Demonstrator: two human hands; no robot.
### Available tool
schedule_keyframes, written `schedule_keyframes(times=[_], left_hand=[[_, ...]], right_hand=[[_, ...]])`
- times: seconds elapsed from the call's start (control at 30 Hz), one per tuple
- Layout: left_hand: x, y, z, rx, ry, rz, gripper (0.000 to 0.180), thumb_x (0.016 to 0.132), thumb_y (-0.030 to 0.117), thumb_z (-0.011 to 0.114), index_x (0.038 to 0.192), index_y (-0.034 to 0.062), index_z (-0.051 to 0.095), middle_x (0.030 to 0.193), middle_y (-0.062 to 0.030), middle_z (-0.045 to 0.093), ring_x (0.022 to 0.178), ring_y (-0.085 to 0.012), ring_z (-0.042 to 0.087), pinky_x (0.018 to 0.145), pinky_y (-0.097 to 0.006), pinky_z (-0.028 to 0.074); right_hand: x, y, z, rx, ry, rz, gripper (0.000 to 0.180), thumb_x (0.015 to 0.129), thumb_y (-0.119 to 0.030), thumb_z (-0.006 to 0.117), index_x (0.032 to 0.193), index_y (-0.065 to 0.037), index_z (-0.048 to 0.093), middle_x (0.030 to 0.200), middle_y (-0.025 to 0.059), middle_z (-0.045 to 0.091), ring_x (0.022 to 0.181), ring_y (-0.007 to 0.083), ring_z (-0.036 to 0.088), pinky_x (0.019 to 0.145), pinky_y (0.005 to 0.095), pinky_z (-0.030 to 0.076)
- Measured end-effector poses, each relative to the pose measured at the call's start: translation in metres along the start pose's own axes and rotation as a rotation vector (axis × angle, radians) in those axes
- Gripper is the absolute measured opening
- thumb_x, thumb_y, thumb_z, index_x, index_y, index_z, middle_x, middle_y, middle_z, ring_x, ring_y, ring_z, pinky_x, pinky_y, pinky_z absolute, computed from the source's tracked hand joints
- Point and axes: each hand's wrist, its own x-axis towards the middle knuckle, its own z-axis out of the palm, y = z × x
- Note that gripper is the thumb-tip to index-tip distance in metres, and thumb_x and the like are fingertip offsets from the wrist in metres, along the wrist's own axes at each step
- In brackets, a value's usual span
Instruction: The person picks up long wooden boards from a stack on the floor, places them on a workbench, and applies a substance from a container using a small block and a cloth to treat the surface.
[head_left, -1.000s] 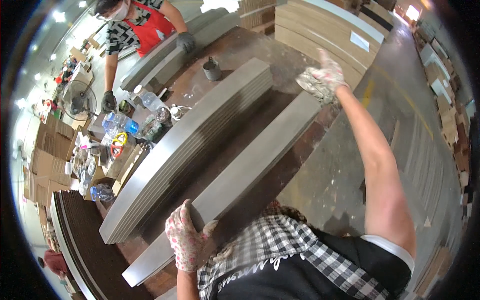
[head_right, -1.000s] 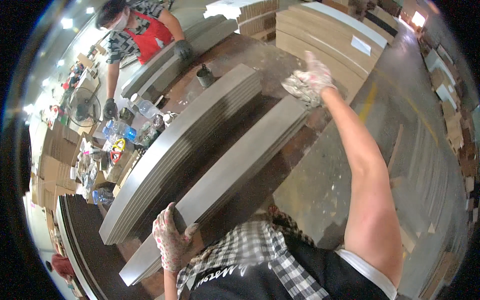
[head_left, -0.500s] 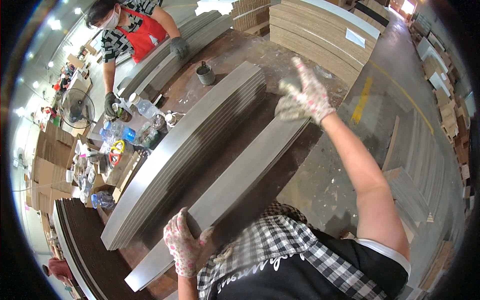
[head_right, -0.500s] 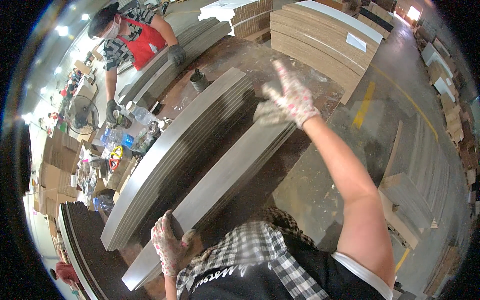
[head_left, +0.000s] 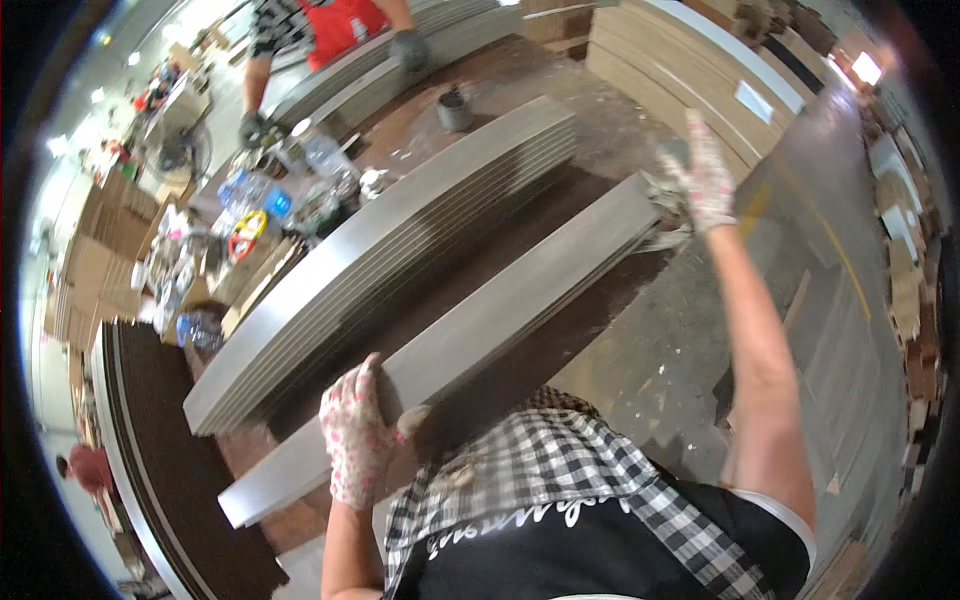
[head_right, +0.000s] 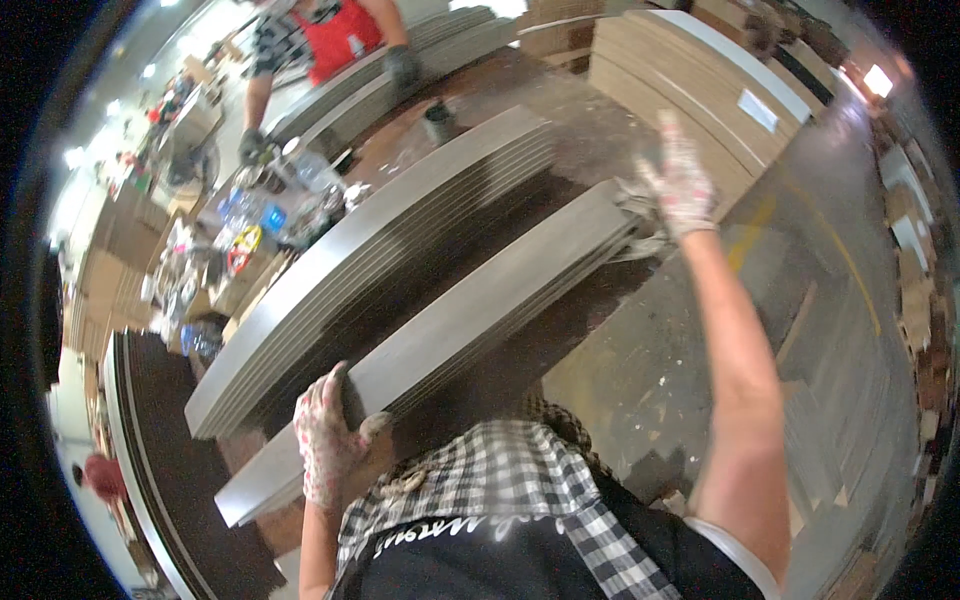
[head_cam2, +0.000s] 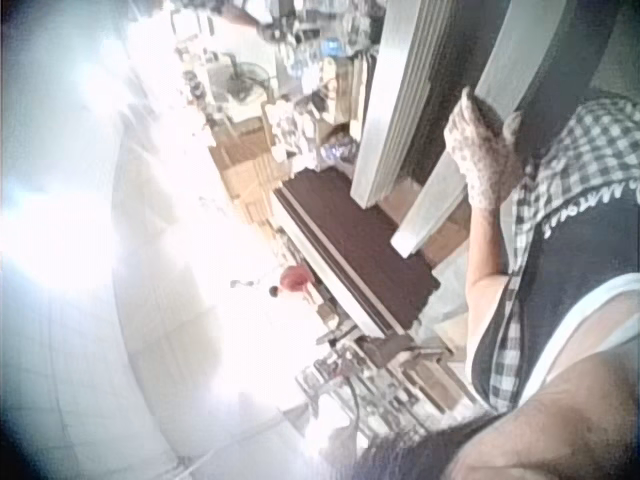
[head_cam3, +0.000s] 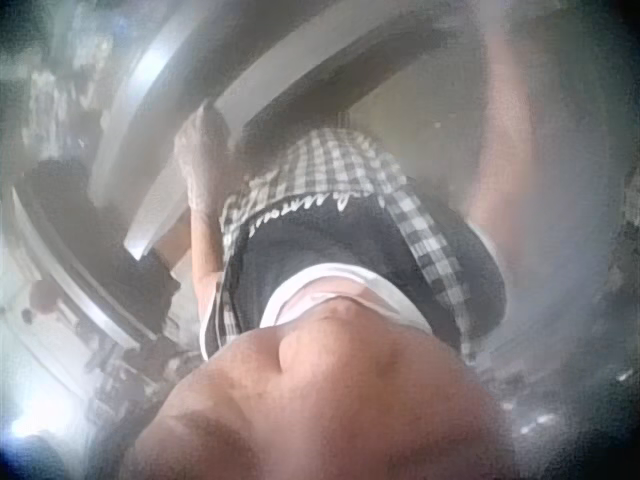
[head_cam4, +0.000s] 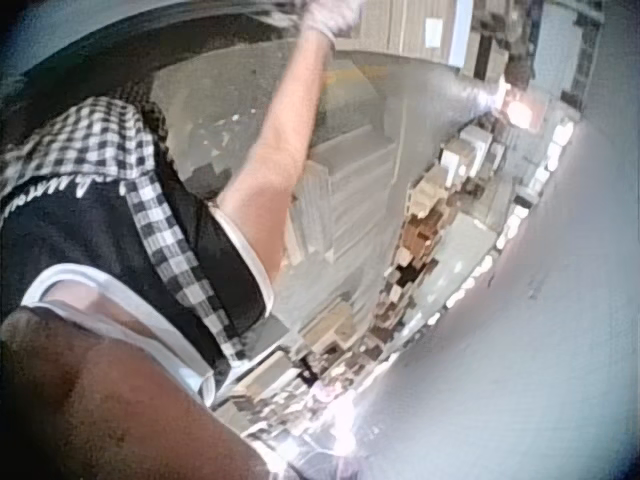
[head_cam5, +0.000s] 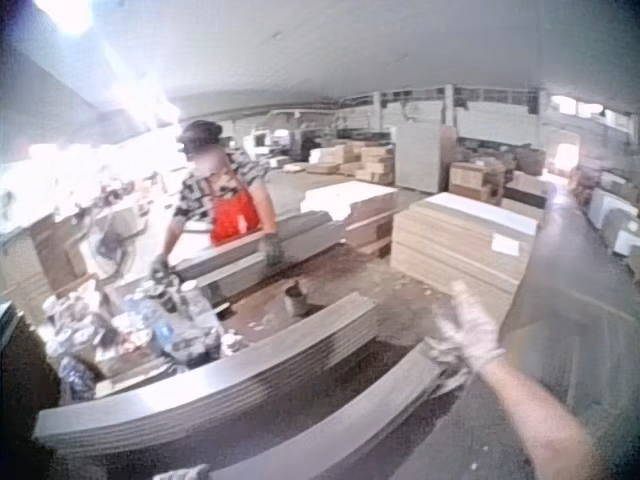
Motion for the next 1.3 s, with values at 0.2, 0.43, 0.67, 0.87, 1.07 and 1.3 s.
schedule_keyframes(times=[0.2,0.43,0.67,0.87,1.07,1.3], left_hand=[[-0.037,-0.050,-0.016,-0.229,0.472,-0.256,0.051,0.098,0.026,0.052,0.141,-0.0004,0.048,0.126,-0.0159,0.063,0.117,-0.0330,0.057,0.104,-0.044,0.040],[-0.073,-0.093,0.006,-0.448,0.625,-0.416,0.059,0.104,0.041,0.041,0.150,0.0049,0.036,0.124,-0.0206,0.064,0.112,-0.0308,0.062,0.097,-0.040,0.046],[-0.067,-0.089,0.004,-0.592,0.954,-0.487,0.076,0.102,0.059,0.032,0.153,0.0026,0.028,0.143,-0.0175,0.049,0.119,-0.0277,0.058,0.099,-0.038,0.044],[-0.075,-0.099,0.012,-0.375,0.976,-0.398,0.076,0.103,0.053,0.030,0.154,-0.0001,0.014,0.150,-0.0242,0.035,0.141,-0.0341,0.035,0.118,-0.046,0.029],[-0.083,-0.102,0.013,-0.583,0.891,-0.390,0.058,0.105,0.039,0.032,0.148,-0.0006,0.036,0.144,-0.0209,0.047,0.139,-0.0322,0.041,0.116,-0.046,0.031],[-0.069,-0.094,-0.014,-0.020,0.190,-0.078,0.081,0.083,0.071,0.056,0.129,0.0043,0.060,0.130,-0.0152,0.060,0.133,-0.0378,0.046,0.111,-0.051,0.035]], right_hand=[[-0.006,-0.098,-0.039,0.939,0.195,0.061,0.068,0.092,-0.019,0.068,0.151,-0.011,0.034,0.132,0.0227,0.056,0.115,0.0331,0.063,0.096,0.0447,0.057],[-0.091,-0.179,0.078,-0.127,-0.060,-0.246,0.082,0.085,-0.031,0.073,0.153,-0.009,0.032,0.141,0.0205,0.052,0.123,0.0348,0.055,0.104,0.0448,0.043],[-0.189,-0.361,0.136,-0.357,-0.434,-0.730,0.069,0.084,-0.037,0.067,0.139,-0.003,0.044,0.092,0.0075,0.057,0.077,0.0189,0.056,0.059,0.0380,0.048],[-0.250,-0.434,0.149,-0.113,-0.336,-0.927,0.082,0.090,-0.046,0.061,0.153,-0.004,0.029,0.097,0.0070,0.055,0.078,0.0179,0.053,0.059,0.0314,0.046],[-0.139,-0.267,0.104,-0.158,-0.126,-0.510,0.072,0.086,-0.038,0.066,0.142,-0.002,0.040,0.104,0.0158,0.059,0.093,0.0304,0.056,0.084,0.0445,0.048],[0.025,-0.033,0.035,-0.218,0.002,-0.022,0.081,0.090,-0.041,0.066,0.156,-0.013,0.028,0.150,0.0202,0.044,0.137,0.0359,0.044,0.116,0.0403,0.034]])
